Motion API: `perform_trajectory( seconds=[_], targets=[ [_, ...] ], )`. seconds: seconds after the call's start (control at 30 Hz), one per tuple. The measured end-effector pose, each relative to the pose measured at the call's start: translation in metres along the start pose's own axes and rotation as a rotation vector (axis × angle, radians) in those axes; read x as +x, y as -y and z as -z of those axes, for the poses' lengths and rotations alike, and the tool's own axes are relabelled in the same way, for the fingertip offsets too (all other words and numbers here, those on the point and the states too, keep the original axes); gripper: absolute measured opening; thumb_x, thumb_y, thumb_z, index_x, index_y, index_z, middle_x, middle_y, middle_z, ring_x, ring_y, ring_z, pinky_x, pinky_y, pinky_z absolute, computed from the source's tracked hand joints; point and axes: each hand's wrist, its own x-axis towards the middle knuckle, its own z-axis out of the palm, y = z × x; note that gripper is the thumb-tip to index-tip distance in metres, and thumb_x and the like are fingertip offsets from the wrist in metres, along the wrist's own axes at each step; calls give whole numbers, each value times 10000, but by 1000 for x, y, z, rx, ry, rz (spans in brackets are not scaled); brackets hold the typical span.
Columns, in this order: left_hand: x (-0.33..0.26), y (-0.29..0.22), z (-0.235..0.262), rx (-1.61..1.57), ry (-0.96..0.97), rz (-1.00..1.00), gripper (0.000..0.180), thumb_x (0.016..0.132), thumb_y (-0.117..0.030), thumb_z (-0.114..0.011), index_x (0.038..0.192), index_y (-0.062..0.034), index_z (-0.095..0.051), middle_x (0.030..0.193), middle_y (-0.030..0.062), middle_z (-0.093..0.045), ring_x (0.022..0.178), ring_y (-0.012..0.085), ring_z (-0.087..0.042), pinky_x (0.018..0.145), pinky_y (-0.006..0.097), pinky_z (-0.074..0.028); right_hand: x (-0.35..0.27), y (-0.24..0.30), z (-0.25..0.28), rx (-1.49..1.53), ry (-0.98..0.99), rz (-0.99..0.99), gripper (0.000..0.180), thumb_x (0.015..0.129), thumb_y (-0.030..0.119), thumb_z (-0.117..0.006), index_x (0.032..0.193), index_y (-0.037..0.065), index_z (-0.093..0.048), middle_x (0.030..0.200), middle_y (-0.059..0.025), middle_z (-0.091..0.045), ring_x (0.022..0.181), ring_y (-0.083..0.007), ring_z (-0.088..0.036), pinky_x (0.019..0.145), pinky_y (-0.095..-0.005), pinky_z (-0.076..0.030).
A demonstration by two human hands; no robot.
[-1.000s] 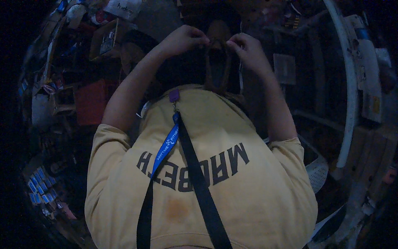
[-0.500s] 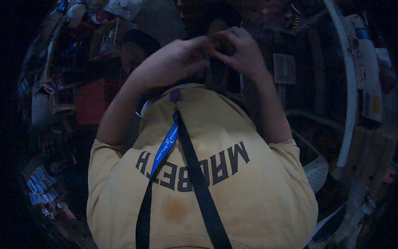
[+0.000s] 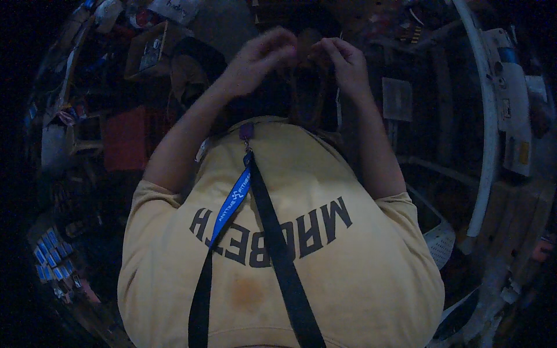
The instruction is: Threading laces through the eyelets of leather shoes in a shoe manufacturing environment.
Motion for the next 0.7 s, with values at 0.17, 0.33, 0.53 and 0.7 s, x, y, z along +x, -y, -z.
perform_trajectory(
  seconds=[0.17,0.33,0.53,0.7],
  targets=[
    [10,44,21,-82,-258,436,253,1019,-208,-645,1178,-15,-684,1024,54,-708,967,160,-686,918,319,-539,-6,2,-2,108,-78,-155,288,1061,285,-605,1070,29,-737,987,-89,-771,913,-169,-727,867,-317,-553],
    [17,57,-1,53,54,187,252,985,-172,-700,1191,-28,-699,1072,55,-733,1005,141,-686,944,317,-536,-8,-2,10,183,-52,-152,279,1058,287,-615,1093,31,-721,995,-100,-772,944,-195,-745,890,-332,-563],
    [20,42,-4,-37,57,250,230,958,-199,-753,1129,-47,-740,1069,45,-740,1047,141,-677,975,316,-522,-14,6,12,216,-117,-171,250,1058,251,-617,1132,27,-698,1006,-114,-768,963,-234,-752,893,-364,-587],
    [22,42,-4,-15,63,246,266,981,-263,-734,1135,-46,-735,1054,42,-734,1044,135,-666,973,319,-514,-1,-38,38,394,-95,-134,262,1055,226,-620,1215,19,-621,1148,-139,-722,1029,-270,-736,910,-395,-594]
  ],
)
